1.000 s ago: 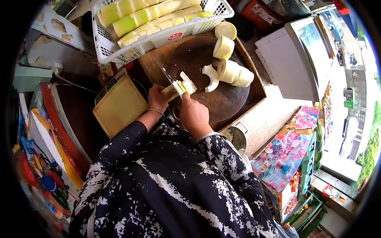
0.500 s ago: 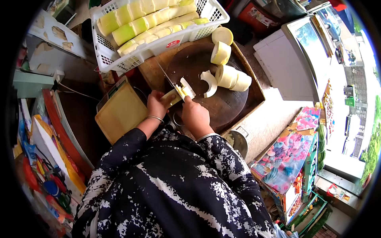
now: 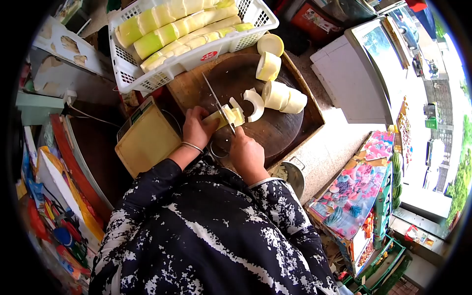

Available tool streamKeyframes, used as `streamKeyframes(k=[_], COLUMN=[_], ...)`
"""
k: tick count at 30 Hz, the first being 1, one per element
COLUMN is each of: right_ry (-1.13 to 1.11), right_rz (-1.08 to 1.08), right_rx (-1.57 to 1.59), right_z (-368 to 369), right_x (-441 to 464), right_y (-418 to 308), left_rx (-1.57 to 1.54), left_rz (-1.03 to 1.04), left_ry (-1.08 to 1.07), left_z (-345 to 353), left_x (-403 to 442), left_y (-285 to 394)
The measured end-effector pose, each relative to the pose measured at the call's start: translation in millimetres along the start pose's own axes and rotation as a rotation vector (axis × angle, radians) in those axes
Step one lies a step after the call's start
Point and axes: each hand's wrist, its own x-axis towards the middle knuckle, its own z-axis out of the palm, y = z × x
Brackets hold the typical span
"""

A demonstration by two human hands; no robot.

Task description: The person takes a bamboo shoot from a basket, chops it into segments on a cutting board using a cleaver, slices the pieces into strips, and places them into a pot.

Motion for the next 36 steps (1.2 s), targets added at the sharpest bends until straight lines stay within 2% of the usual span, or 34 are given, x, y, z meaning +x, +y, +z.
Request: streamKeyframes(k=[4, 8, 10, 13, 18, 21, 24, 30, 32, 36], right_ry=[0.021, 0.003, -0.013, 0.018, 0.055, 0.031, 0.059, 0.025, 0.010, -0.010], right_rz=[-0.082, -0.072, 0.000, -0.024, -0.096, -0.061, -0.062, -0.063, -0.020, -0.027], right_rx=[-0.044, -0.074, -0.020, -0.059, -0.089, -0.066, -0.089, -0.039, -0.041, -0.034], right_z=[9.1, 18.4, 12.3, 9.0, 12.2, 8.4, 27.9, 10.9, 23.5, 16.0], right_x=[6.7, 13.6, 6.5, -5.5, 11.0, -3.0, 11.6, -2.0, 8.9, 6.6], right_y=[7.0, 11.1, 9.2, -1.0, 2.4, -9.7, 6.5, -7.1, 0.1, -2.8], left_rx=[0.011, 0.022, 0.006, 0.008, 0.038, -0.012, 0.017, -0.056, 0.000, -0.078], left_rz=[-0.051, -0.047, -0.061, -0.156, -0.082, -0.168, -0.103, -0.109, -0.012, -0.002], left_ry=[-0.034, -0.031, -0.043, -0.068, 0.000, -0.100, -0.093, -0.130, -0.017, -0.017], left_z=[9.2, 10.5, 9.0, 8.8, 7.9, 7.6, 9.2, 17.0, 16.8, 20.8], left_x=[5.7, 8.5, 8.7, 9.9, 11.7, 12.3, 13.6, 13.5, 12.8, 14.7], left_y=[-3.0, -0.9, 1.7, 8.4, 7.1, 6.6, 0.4, -7.3, -7.8, -14.7])
